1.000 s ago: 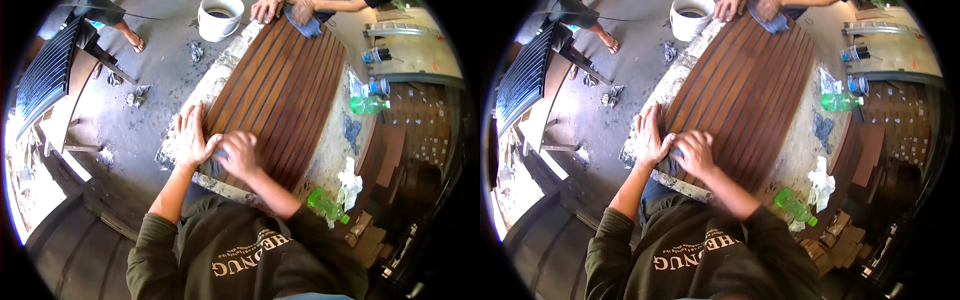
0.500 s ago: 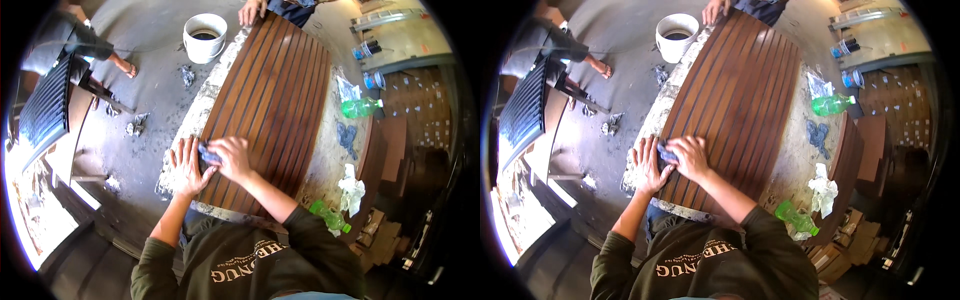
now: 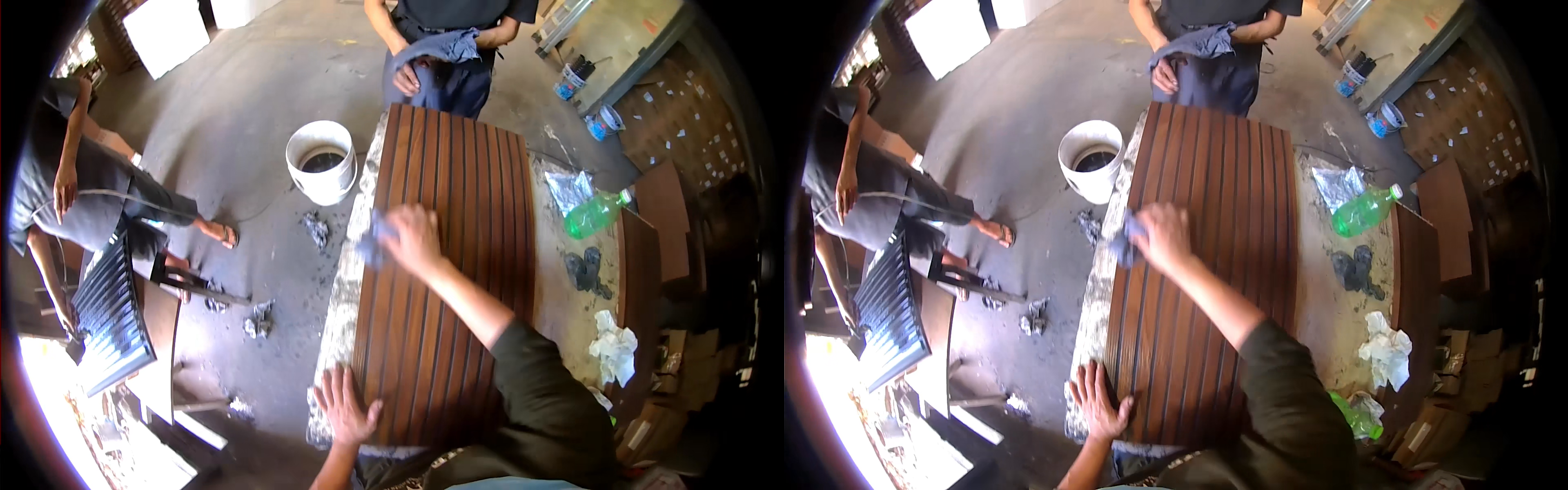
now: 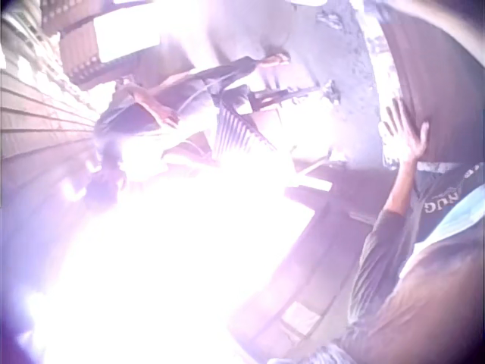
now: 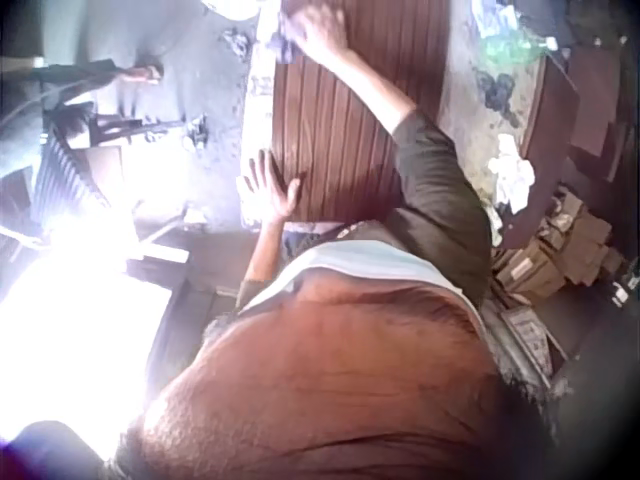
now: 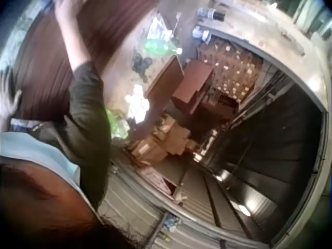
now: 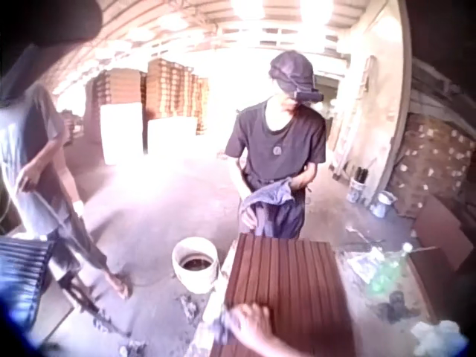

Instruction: The person wipes down wooden panels with cloths by hand, turning the panels and wiping their surfaces with rags.

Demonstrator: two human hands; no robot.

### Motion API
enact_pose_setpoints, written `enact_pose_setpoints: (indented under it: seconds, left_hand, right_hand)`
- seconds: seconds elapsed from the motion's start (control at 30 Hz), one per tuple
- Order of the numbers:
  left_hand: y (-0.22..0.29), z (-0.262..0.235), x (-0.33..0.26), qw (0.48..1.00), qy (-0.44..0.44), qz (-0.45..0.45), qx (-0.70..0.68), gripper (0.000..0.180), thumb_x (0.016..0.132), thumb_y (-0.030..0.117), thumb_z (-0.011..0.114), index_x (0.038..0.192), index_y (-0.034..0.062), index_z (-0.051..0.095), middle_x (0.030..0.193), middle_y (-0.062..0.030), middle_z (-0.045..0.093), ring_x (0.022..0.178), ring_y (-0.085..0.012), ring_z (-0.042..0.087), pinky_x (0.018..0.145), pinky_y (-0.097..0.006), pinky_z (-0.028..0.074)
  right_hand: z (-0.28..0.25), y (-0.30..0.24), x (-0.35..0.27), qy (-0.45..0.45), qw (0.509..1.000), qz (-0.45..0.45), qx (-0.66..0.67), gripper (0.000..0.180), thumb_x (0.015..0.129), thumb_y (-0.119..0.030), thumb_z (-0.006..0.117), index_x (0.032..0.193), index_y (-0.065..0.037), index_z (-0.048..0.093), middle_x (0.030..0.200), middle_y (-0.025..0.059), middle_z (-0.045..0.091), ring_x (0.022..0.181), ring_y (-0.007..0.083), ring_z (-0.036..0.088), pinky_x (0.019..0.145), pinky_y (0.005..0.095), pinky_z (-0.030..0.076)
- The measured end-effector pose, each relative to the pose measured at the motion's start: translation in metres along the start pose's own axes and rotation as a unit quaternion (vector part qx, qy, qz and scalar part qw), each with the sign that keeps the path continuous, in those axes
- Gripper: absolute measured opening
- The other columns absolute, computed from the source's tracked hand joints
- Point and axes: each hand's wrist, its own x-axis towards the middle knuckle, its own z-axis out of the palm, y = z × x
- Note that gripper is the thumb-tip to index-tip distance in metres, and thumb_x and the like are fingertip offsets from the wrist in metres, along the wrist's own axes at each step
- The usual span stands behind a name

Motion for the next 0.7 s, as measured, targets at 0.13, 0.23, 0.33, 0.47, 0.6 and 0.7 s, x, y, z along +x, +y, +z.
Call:
enact_pose_setpoints:
  seconds: [0.13, 0.23, 0.33, 0.47, 0.6, 0.7]
  left_hand:
    - [-0.003, -0.002, 0.002, 0.999, -0.031, 0.004, 0.019, 0.089, 0.082, 0.067, 0.042, 0.139, -0.0012, 0.032, 0.144, -0.0224, 0.03, 0.137, -0.0413, 0.017, 0.109, -0.056, 0.001]
    - [0.0, -0.002, 0.002, 0.999, -0.02, -0.006, 0.029, 0.091, 0.08, 0.07, 0.039, 0.135, -0.0029, 0.037, 0.141, -0.0228, 0.035, 0.136, -0.0416, 0.022, 0.108, -0.057, 0.004]
    - [0.017, -0.026, 0.019, 0.982, -0.077, 0.031, 0.171, 0.075, 0.083, 0.05, 0.054, 0.138, 0.004, 0.034, 0.142, -0.0161, 0.035, 0.132, -0.0363, 0.03, 0.105, -0.054, 0.022]
    - [-0.064, 0.067, -0.011, 0.957, 0.226, 0.131, 0.13, 0.093, 0.076, 0.078, 0.032, 0.115, -0.0026, 0.055, 0.114, -0.0222, 0.06, 0.118, -0.0441, 0.047, 0.105, -0.058, 0.016]
    - [-0.041, 0.059, -0.005, 0.968, 0.196, 0.095, 0.123, 0.091, 0.077, 0.077, 0.031, 0.115, -0.0027, 0.056, 0.114, -0.0227, 0.06, 0.117, -0.0438, 0.048, 0.105, -0.057, 0.018]
    - [-0.012, 0.03, 0.001, 0.987, 0.133, 0.03, 0.082, 0.088, 0.079, 0.071, 0.036, 0.125, -0.0026, 0.049, 0.126, -0.0228, 0.052, 0.127, -0.0428, 0.037, 0.107, -0.056, 0.014]
  right_hand:
    - [-0.014, 0.018, 0.015, -0.047, 0.996, -0.037, 0.066, 0.034, 0.073, -0.035, 0.073, 0.096, -0.012, 0.063, 0.1, 0.0012, 0.058, 0.098, 0.0183, 0.053, 0.088, 0.0401, 0.034]
    - [0.022, 0.059, 0.089, -0.004, 0.999, 0.018, 0.051, 0.034, 0.074, -0.038, 0.071, 0.095, -0.013, 0.064, 0.097, 0.0014, 0.058, 0.097, 0.02, 0.053, 0.086, 0.0377, 0.035]
    - [0.031, 0.075, 0.154, 0.009, 0.996, 0.088, 0.001, 0.033, 0.073, -0.037, 0.072, 0.095, -0.013, 0.064, 0.098, 0.0013, 0.059, 0.098, 0.0207, 0.053, 0.085, 0.0389, 0.036]
    - [0.044, 0.103, 0.214, 0.102, 0.984, 0.144, 0.038, 0.031, 0.074, -0.031, 0.073, 0.096, -0.012, 0.063, 0.099, 0.0074, 0.061, 0.101, 0.0259, 0.055, 0.085, 0.043, 0.04]
    - [0.044, 0.113, 0.193, 0.115, 0.979, 0.123, 0.119, 0.035, 0.075, -0.025, 0.071, 0.1, -0.006, 0.057, 0.102, 0.0145, 0.055, 0.098, 0.0329, 0.053, 0.087, 0.0419, 0.041]
    - [0.03, 0.078, 0.129, 0.047, 0.993, 0.084, 0.065, 0.035, 0.076, -0.028, 0.069, 0.1, -0.006, 0.054, 0.107, 0.0153, 0.051, 0.107, 0.0371, 0.047, 0.092, 0.0497, 0.038]
